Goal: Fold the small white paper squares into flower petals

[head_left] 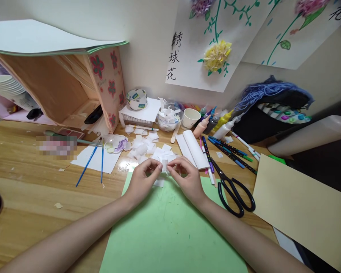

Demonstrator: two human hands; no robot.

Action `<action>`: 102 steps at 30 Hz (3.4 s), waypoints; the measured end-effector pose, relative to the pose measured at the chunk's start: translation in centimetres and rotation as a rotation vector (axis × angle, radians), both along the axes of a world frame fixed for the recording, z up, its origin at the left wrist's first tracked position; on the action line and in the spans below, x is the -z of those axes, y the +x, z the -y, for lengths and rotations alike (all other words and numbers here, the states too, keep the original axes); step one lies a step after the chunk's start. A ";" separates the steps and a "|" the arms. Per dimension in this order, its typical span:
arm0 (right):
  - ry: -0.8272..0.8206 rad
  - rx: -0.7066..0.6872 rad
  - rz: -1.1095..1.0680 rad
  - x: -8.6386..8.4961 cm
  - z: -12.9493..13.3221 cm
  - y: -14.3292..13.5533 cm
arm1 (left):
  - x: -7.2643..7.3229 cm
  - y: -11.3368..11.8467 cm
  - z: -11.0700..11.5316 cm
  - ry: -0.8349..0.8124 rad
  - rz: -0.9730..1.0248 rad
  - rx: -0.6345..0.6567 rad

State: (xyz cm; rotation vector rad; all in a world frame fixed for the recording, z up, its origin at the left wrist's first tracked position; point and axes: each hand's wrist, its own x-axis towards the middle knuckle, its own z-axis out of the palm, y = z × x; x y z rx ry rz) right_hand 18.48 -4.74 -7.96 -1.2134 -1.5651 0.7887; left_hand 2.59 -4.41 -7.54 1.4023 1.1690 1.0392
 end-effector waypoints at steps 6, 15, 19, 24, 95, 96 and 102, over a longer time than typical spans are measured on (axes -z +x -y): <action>-0.042 -0.066 -0.004 0.0 0.1 0.0 | 0.1 0.1 0.1 0.011 -0.032 -0.001; -0.057 -0.074 -0.033 -0.1 0.1 0.0 | 0.2 0.1 0.2 0.038 -0.075 -0.019; -0.087 -0.072 -0.040 0.0 0.0 0.1 | 0.2 0.1 0.2 0.037 -0.090 -0.012; -0.089 -0.079 -0.028 -0.2 0.0 0.1 | 0.1 0.1 0.1 0.050 -0.105 -0.018; -0.121 -0.100 -0.025 -0.1 0.0 0.1 | -0.5 0.4 0.6 0.161 -0.330 -0.026; -0.122 -0.089 -0.033 0.0 0.0 0.1 | -0.5 0.4 0.6 0.162 -0.327 -0.027; -0.146 -0.023 -0.096 0.1 -0.2 0.2 | -0.5 0.3 0.6 0.178 -0.299 -0.038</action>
